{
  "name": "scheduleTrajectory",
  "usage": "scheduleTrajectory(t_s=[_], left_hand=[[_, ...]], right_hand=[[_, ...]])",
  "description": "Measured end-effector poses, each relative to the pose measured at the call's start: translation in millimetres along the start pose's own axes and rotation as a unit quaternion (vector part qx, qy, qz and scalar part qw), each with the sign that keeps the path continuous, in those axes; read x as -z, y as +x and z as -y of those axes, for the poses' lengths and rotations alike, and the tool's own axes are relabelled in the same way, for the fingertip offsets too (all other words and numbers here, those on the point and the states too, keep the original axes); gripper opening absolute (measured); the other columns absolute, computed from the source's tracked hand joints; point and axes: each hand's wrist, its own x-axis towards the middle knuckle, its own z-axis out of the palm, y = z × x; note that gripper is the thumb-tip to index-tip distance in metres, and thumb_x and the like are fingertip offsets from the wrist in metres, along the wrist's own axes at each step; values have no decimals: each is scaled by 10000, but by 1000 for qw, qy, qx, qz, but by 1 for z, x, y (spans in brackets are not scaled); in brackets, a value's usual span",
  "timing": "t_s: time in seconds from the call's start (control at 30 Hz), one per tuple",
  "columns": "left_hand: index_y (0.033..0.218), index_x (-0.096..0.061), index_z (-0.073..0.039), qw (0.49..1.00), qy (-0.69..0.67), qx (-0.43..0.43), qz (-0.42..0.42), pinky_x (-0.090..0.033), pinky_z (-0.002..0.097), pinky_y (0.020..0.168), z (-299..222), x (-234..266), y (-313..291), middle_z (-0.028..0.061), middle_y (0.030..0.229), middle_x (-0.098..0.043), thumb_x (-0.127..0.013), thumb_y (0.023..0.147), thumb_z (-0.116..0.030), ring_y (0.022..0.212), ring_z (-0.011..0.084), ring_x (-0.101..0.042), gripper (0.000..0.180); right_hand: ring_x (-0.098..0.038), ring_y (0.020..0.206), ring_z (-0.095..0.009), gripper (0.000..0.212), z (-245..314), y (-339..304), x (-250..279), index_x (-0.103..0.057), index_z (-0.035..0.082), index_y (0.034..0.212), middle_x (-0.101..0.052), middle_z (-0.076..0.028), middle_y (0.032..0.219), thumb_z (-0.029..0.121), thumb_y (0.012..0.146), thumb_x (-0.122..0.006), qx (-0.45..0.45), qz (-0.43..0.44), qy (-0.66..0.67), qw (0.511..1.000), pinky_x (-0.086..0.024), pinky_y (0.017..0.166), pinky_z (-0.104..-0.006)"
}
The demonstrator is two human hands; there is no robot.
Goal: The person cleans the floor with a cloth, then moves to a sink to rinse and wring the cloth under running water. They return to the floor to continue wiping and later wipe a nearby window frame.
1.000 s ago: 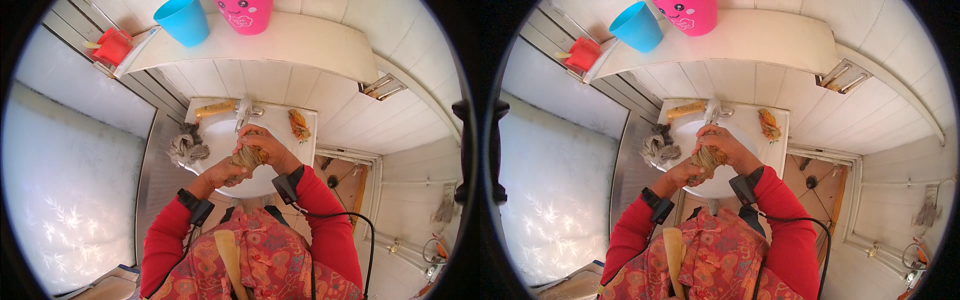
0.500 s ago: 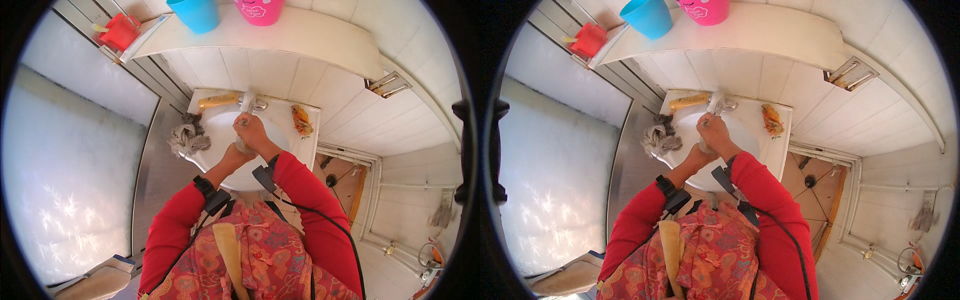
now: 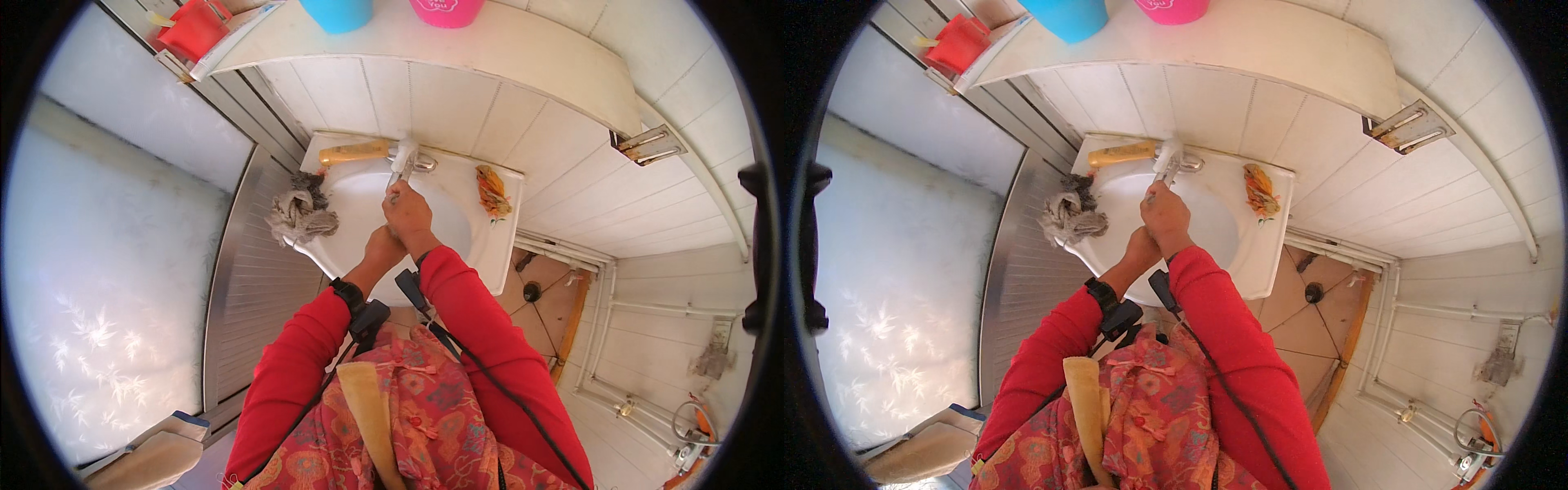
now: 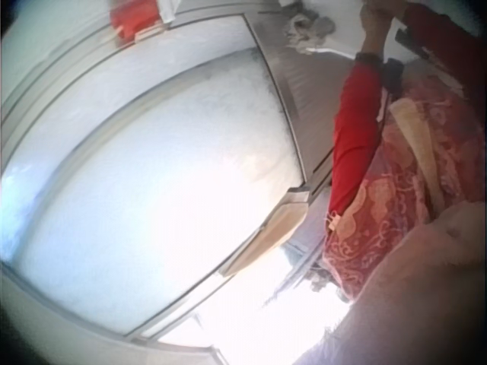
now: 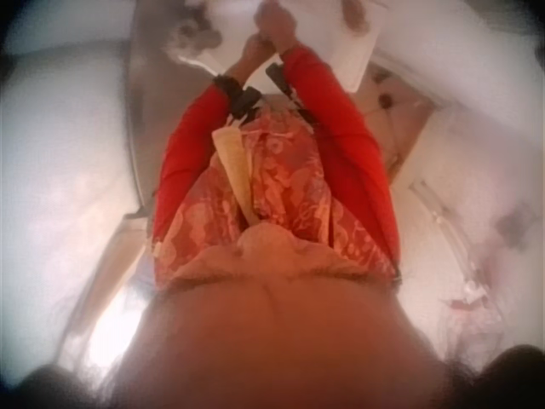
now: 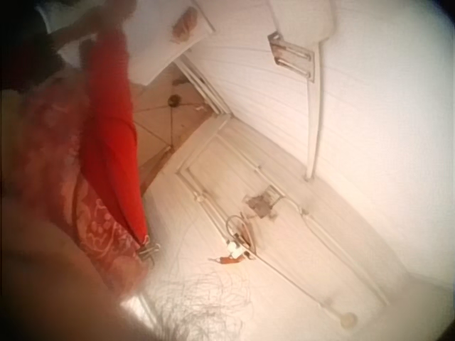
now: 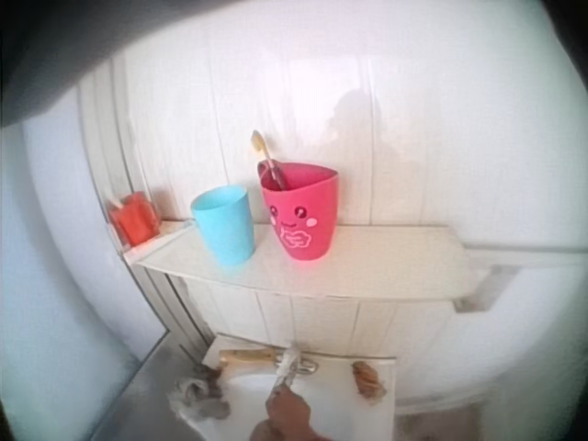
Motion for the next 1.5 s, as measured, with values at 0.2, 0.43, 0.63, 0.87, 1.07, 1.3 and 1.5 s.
scheduleTrajectory(t_s=[0.2, 0.43, 0.63, 0.87, 1.07, 1.3, 1.5], left_hand=[[940, -635, -76, 999, 26, -28, -6, -516, 422, 708, -3, -16, -6, 144, 899, -669, -529, 837, -298, 861, 324, -639, 267], [1012, -609, -64, 999, 15, -42, -10, -522, 404, 699, -3, -37, -16, 137, 940, -661, -567, 826, -296, 881, 286, -644, 300], [1129, -530, -49, 873, -481, 66, 40, -492, 296, 565, -15, 34, -51, 61, 878, -643, -748, 687, -242, 706, 154, -614, 530], [1112, -547, -10, 746, -596, -2, 297, -370, 212, 413, -17, 136, -85, 77, 818, -631, -719, 690, -288, 503, 83, -512, 534], [1220, -481, 1, 576, -705, -59, 410, -360, 205, 407, -27, 113, -93, 130, 839, -605, -651, 746, -462, 474, 117, -480, 685], [1175, -458, -21, 625, -717, -43, 305, -351, 203, 374, -24, 100, -87, 112, 815, -601, -733, 702, -469, 469, 110, -486, 707], [1008, -507, -48, 762, -596, 47, 247, -315, 196, 351, -46, 102, -79, 53, 709, -573, -702, 723, -296, 440, 85, -468, 425]], right_hand=[[-631, 843, -348, 219, -15, -6, -8, -568, 154, 987, -662, -137, 862, 232, 783, -587, -4, 13, -10, 1000, -490, 738, -444], [-630, 858, -337, 225, -43, -12, -27, -565, 136, 978, -659, -132, 866, 248, 786, -598, -25, 17, -7, 1000, -491, 742, -437], [-626, 857, -263, 473, -37, -20, -4, -510, 104, 1197, -627, -117, 1015, 363, 818, -625, 14, 80, 312, 947, -487, 740, -395], [-449, 1184, -209, 721, -27, -25, 77, -269, 91, 1428, -476, -139, 1314, 461, 878, -553, 54, 272, 558, 782, -417, 940, -400], [-458, 1206, -291, 632, -5, -50, 78, -259, 61, 1423, -511, -164, 1262, 359, 919, -498, 91, 396, 774, 485, -426, 951, -427], [-606, 658, -154, 237, -2, -50, 103, -587, -31, 994, -597, -70, 709, 163, 858, -580, 91, 304, 690, 651, -519, 629, -303], [-568, 513, -150, 177, -8, -36, 65, -604, -33, 899, -582, -78, 650, 128, 824, -602, 83, 186, 618, 759, -495, 496, -308]])
